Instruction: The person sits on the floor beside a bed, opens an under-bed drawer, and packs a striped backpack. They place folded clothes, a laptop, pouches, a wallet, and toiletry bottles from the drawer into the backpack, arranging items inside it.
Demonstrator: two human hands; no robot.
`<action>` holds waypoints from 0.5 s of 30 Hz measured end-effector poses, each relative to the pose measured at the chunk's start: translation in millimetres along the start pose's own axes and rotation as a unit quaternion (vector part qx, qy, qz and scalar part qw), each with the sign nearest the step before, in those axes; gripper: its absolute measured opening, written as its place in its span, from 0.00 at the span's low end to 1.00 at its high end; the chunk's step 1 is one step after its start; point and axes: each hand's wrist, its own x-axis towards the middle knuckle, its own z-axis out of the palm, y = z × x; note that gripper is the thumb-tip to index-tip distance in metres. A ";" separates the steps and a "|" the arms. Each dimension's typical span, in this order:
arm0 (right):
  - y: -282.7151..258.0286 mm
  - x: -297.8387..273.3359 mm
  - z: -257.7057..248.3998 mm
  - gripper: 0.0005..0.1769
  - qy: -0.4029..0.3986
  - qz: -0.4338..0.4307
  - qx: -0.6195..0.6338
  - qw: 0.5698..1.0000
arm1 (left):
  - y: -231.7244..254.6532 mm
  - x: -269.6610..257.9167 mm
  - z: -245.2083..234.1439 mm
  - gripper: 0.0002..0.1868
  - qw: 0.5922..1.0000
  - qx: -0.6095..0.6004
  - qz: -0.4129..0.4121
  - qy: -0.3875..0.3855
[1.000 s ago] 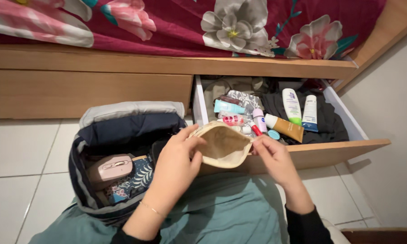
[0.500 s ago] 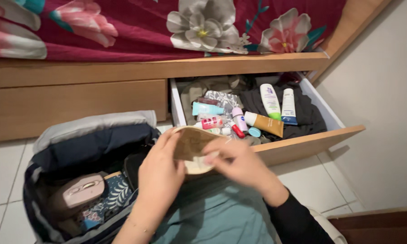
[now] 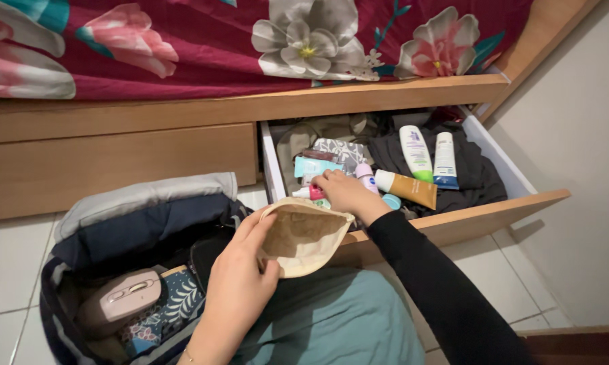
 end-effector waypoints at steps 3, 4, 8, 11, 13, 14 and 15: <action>-1.4 8.6 19.4 0.23 0.019 0.020 -0.052 0.998 | -4.7 0.8 2.6 0.38 0.999 -0.039 0.031 0.019; 1.9 10.0 22.9 0.20 0.023 0.037 -0.072 0.996 | -6.1 2.1 4.4 0.37 0.995 -0.052 0.071 0.039; 14.5 3.3 34.1 0.22 -0.001 0.075 0.000 0.997 | -13.6 4.9 10.9 0.36 0.983 -0.084 0.156 0.055; 23.8 -15.1 28.6 0.24 0.073 -0.011 0.072 0.995 | -17.4 4.8 13.5 0.36 0.983 -0.093 0.149 0.055; 27.4 -27.0 14.4 0.26 0.145 -0.098 0.137 0.975 | -19.2 6.5 13.3 0.37 0.986 -0.102 0.126 0.045; 26.7 -33.4 5.7 0.26 0.140 -0.065 0.197 0.968 | -20.7 5.9 13.2 0.37 0.987 -0.106 0.112 0.039; 26.0 -41.4 -6.0 0.26 0.134 -0.032 0.255 0.957 | -22.2 6.0 13.1 0.37 0.984 -0.106 0.135 0.048</action>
